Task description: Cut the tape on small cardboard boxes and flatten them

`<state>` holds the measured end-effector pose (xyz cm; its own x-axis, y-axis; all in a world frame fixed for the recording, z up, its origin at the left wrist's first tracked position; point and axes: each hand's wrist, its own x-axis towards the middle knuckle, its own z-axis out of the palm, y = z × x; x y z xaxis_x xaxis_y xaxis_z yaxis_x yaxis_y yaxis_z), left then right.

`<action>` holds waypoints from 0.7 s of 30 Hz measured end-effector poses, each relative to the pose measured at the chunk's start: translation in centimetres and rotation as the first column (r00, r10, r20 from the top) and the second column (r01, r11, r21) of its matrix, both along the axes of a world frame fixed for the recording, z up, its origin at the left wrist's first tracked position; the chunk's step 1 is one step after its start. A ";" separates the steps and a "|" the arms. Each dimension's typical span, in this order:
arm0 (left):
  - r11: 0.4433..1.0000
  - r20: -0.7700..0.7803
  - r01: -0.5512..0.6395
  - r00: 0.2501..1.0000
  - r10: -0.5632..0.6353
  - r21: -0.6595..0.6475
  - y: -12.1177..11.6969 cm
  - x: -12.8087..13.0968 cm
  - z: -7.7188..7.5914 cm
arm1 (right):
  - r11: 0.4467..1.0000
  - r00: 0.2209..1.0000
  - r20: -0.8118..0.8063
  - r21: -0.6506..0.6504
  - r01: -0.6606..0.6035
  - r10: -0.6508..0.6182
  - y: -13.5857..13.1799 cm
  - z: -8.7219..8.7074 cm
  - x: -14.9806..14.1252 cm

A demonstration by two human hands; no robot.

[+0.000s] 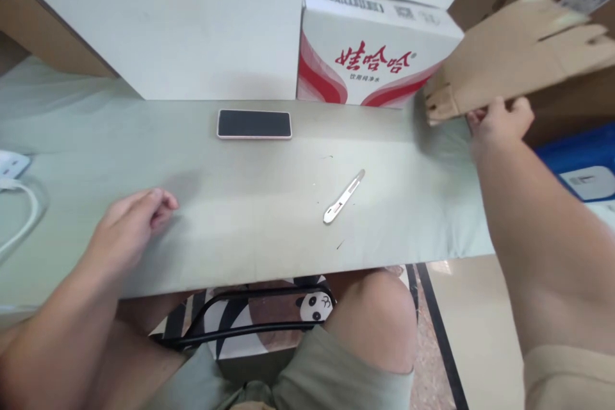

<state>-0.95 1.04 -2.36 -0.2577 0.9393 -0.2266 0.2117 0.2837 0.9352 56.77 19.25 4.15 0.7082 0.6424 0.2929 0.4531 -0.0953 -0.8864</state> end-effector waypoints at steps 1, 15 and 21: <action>1.000 -0.032 0.012 0.999 -0.012 -0.016 0.1 0.0 0.0 | 0.997 0.999 -0.048 -0.072 0.021 -0.025 1.3 0.0 0.0; 0.984 -0.312 0.175 0.937 -0.157 0.029 -1.0 -0.3 1.9 | 0.854 0.992 -0.114 -0.510 -0.103 0.052 -3.7 -2.8 -5.8; 0.974 -0.110 0.074 0.993 -0.051 0.212 -2.0 -1.1 3.5 | 0.806 0.910 0.006 -0.466 -0.365 0.415 -4.1 0.4 -15.3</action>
